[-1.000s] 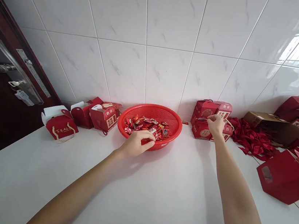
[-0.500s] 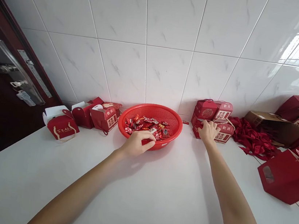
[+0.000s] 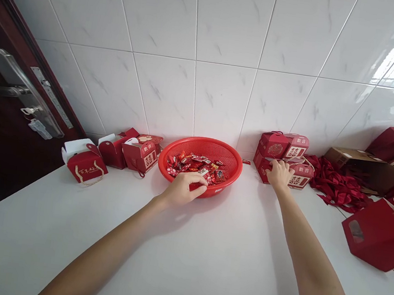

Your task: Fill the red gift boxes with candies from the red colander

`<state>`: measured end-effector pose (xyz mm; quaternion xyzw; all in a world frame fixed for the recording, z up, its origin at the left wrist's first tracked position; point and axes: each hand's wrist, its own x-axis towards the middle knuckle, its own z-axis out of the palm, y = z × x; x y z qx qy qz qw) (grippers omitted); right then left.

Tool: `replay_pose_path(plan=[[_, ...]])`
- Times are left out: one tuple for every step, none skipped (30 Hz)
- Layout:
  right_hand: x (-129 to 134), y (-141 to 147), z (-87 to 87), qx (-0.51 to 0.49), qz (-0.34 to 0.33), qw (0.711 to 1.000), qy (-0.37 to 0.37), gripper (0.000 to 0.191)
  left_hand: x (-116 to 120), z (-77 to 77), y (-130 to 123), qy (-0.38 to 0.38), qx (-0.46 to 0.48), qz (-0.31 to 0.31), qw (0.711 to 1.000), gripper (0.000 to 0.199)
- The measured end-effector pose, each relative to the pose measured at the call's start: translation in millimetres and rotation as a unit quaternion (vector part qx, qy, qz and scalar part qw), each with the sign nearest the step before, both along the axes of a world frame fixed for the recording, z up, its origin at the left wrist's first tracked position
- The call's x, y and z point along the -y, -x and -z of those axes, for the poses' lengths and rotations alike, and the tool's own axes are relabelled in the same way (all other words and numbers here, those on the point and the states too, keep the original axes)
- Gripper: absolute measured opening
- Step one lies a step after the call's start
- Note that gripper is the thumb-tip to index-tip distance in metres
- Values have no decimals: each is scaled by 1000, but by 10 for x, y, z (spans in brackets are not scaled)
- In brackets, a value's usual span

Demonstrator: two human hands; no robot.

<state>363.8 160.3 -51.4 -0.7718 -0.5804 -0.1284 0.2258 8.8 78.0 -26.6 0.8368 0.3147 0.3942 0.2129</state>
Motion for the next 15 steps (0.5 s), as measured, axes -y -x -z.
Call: replay_pose_path(plan=[[-2, 2, 3, -2, 4, 1000, 4, 28, 0, 2, -1, -2, 0, -1, 1000, 14], [-3, 7, 5, -4, 10, 1000, 9, 28, 0, 3, -2, -3, -1, -2, 1000, 14], [-3, 16, 6, -5, 14, 1000, 12, 28, 1, 4, -3, -5, -1, -3, 1000, 14], [-2, 26, 7, -6, 15, 1000, 13, 29, 1, 5, -3, -7, -1, -5, 1000, 14], [0, 36, 6, -8, 16, 1000, 14, 30, 1, 5, -3, -8, 0, -6, 1000, 14], [3, 46, 5, -9, 17, 1000, 15, 30, 1, 4, -2, -9, 0, -6, 1000, 14], [7, 55, 1, -11, 17, 1000, 15, 31, 0, 4, -2, -9, 0, -7, 1000, 14], [11, 63, -5, -12, 16, 1000, 15, 31, -1, 3, -1, -10, 0, -7, 1000, 14], [17, 71, -13, -14, 16, 1000, 15, 31, -1, 2, 0, -10, 0, -7, 1000, 14], [24, 77, -23, -15, 15, 1000, 16, 30, -2, 2, 1, -10, 0, -7, 1000, 14], [32, 84, -36, -17, 15, 1000, 16, 29, -2, 3, 1, -10, 0, -6, 1000, 14], [41, 92, -51, -18, 16, 1000, 17, 29, -2, 4, 1, -9, -1, -7, 1000, 14], [51, 101, -68, -20, 17, 1000, 17, 29, -2, 5, 1, -9, -1, -8, 1000, 14], [64, 114, -86, -21, 18, 999, 16, 29, -2, 7, 1, -8, -1, -9, 1000, 14], [78, 131, -105, -22, 20, 999, 15, 30, -2, 8, 1, -7, -1, -10, 1000, 14]])
